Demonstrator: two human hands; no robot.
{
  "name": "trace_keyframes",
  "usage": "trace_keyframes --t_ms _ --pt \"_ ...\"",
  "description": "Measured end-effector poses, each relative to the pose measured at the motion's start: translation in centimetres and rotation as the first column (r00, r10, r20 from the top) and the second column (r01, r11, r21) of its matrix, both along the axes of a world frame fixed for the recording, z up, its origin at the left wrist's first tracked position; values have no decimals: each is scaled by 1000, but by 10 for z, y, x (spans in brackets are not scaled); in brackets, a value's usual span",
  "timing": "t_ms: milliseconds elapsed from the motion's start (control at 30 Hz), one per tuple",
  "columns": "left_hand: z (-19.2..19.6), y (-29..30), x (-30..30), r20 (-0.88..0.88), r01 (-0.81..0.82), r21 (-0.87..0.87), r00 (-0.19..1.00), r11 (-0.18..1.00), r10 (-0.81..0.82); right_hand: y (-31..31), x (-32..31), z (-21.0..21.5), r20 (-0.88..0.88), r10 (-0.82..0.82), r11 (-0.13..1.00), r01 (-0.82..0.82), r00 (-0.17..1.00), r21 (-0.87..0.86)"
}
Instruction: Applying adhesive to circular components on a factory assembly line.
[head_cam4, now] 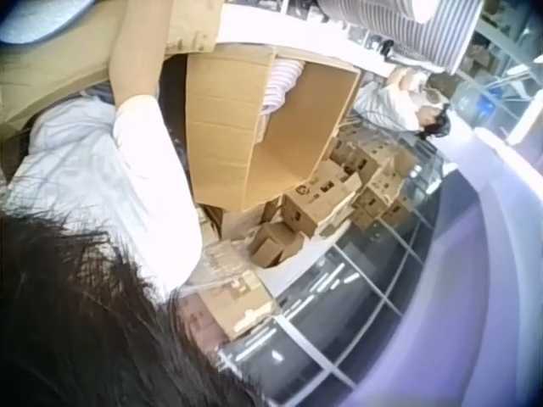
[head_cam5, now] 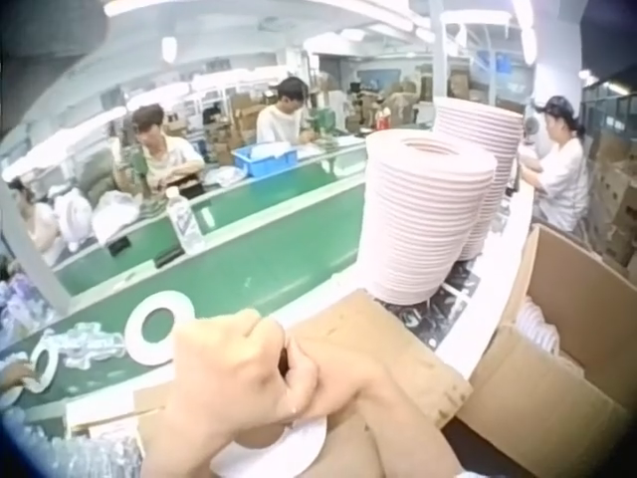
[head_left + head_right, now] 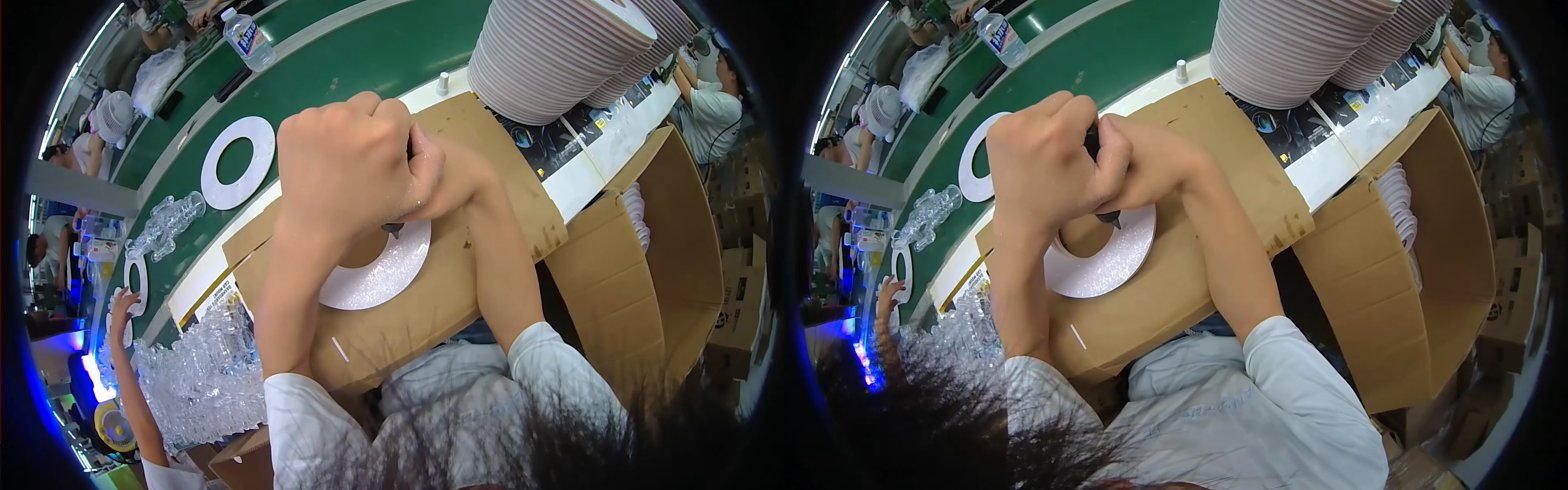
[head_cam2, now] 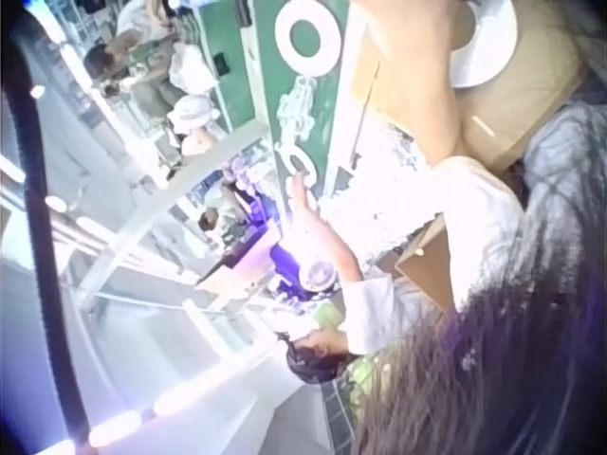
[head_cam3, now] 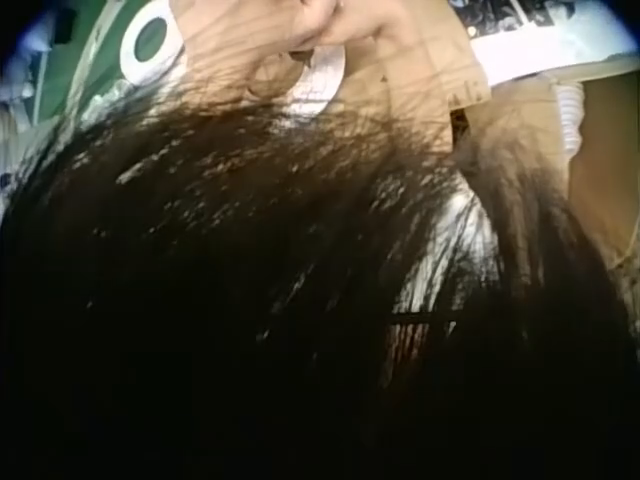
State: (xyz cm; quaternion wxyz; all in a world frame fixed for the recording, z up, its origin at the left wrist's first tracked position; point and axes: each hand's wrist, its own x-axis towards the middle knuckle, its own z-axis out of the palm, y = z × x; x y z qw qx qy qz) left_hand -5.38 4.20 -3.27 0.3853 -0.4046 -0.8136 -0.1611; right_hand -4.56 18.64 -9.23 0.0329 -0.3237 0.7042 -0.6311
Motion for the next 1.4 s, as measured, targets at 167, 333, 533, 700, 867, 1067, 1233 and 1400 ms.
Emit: trace_keyframes --t_ms 167,333,533,700,867,1067,1233,1400 --pt "-5 1 -4 1 11 19 1000 1000 -11 2 0 -4 6 -51 998 50 999 33" --pt "-4 -2 0 70 -6 -16 998 1000 8 1 -1 -9 -52 -55 998 55 997 0" --pt "-10 -2 -4 85 -4 -5 996 1000 4 2 1 -5 -9 -39 999 39 999 4" --pt "-12 -1 -7 46 3 21 999 1000 -4 1 3 -4 -30 -97 995 96 995 -8" --pt "-10 0 -8 36 3 14 999 1000 -3 5 0 -3 -32 -33 999 34 999 21" --pt "-6 -1 -7 46 0 4 999 1000 0 2 -1 3 -15 -32 999 32 999 -5" --pt "12 -3 7 44 -34 -19 998 999 35 0 4 8 -102 -64 981 82 993 179" --pt "19 0 14 -21 -9 42 1000 999 10 -18 5 16 8 -234 931 226 972 -286"
